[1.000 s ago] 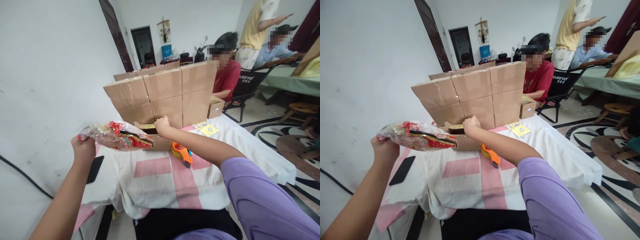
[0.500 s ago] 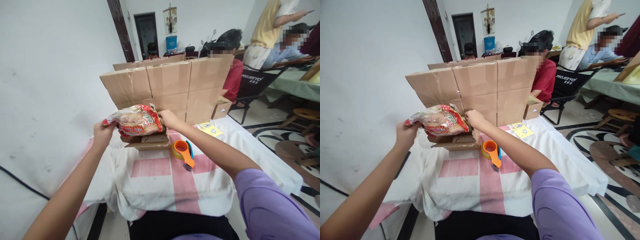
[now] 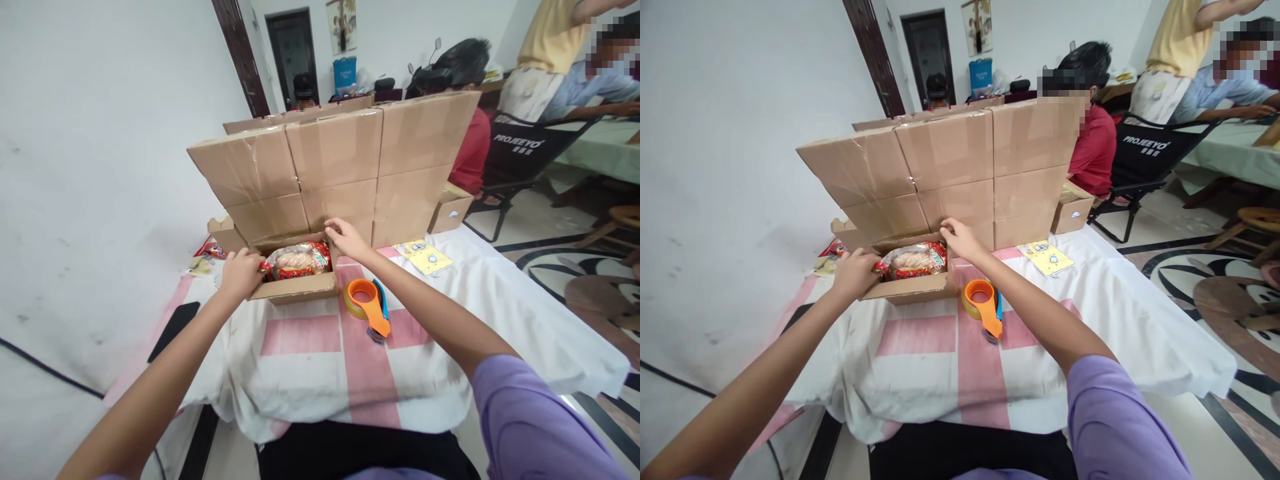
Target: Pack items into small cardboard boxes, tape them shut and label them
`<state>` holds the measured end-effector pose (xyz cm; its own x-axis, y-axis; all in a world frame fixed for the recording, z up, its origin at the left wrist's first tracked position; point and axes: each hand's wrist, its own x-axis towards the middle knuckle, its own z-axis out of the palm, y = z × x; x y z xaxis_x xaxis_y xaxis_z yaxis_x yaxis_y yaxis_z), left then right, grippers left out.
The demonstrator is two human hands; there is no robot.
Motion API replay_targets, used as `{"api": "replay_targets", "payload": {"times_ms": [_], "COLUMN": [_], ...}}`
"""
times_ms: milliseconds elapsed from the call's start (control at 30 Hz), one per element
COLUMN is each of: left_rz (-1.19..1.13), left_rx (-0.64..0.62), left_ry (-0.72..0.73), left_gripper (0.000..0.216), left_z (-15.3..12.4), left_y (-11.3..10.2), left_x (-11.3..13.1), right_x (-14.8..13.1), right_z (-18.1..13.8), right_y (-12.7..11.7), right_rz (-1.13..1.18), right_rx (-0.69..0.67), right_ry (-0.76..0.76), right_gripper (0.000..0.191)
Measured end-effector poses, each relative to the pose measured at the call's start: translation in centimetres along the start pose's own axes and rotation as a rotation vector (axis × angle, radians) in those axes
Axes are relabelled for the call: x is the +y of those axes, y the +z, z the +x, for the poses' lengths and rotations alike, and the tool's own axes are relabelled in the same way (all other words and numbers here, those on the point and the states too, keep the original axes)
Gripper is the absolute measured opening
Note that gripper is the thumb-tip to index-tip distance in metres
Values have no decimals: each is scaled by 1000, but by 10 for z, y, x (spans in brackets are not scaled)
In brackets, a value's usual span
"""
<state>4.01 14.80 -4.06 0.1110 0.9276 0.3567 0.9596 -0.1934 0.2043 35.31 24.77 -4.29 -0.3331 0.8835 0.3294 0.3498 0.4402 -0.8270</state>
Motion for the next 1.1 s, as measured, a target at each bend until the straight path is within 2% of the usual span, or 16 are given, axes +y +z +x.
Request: {"api": "replay_targets", "payload": {"times_ms": [67,133,233,300,400,467,533,600,633,700,733,833,900,933,1000,1100], "left_rz": [-12,-96,-291,-385,-429,-442,-431,-387,-367,-349,-352,-271,-124,-52,19,-2], "left_rx": [-23,51,147,114,-6,-81,-102,-95,-71,34,101,292,372,363,219,-53], "left_ry": [25,-33,-105,-10,155,178,161,138,111,2,-67,-240,-270,-229,-52,155], "left_gripper": [27,52,79,94,106,118,126,114,99,67,60,58,62,59,49,58], "left_z": [-5,-16,-38,-49,-56,-58,-61,-65,-66,-64,-61,-44,-33,-29,-25,-29], "left_y": [-8,-13,-7,7,27,33,32,27,25,25,26,33,37,39,44,52], "left_x": [-13,-29,-43,-40,-26,-16,-7,-1,1,6,9,23,39,48,66,86], "right_x": [11,21,35,41,46,45,42,36,32,26,23,19,18,17,15,14], "right_z": [-9,-21,-40,-50,-53,-47,-38,-29,-25,-20,-19,-22,-29,-34,-44,-70], "right_y": [3,8,17,24,33,35,35,33,32,29,28,26,23,20,11,-8], "right_rz": [191,306,282,182,53,-14,-81,-155,-185,-184,-142,64,116,95,-29,-214], "right_rx": [-36,-108,-177,-178,-155,-143,-154,-176,-191,-207,-199,-158,-197,-236,-294,-219], "right_ry": [84,150,73,-39,-103,-125,-132,-105,-103,-158,-200,-223,-172,-161,-182,-213], "right_gripper": [51,57,56,54,49,47,46,42,39,37,41,59,62,59,50,51]}}
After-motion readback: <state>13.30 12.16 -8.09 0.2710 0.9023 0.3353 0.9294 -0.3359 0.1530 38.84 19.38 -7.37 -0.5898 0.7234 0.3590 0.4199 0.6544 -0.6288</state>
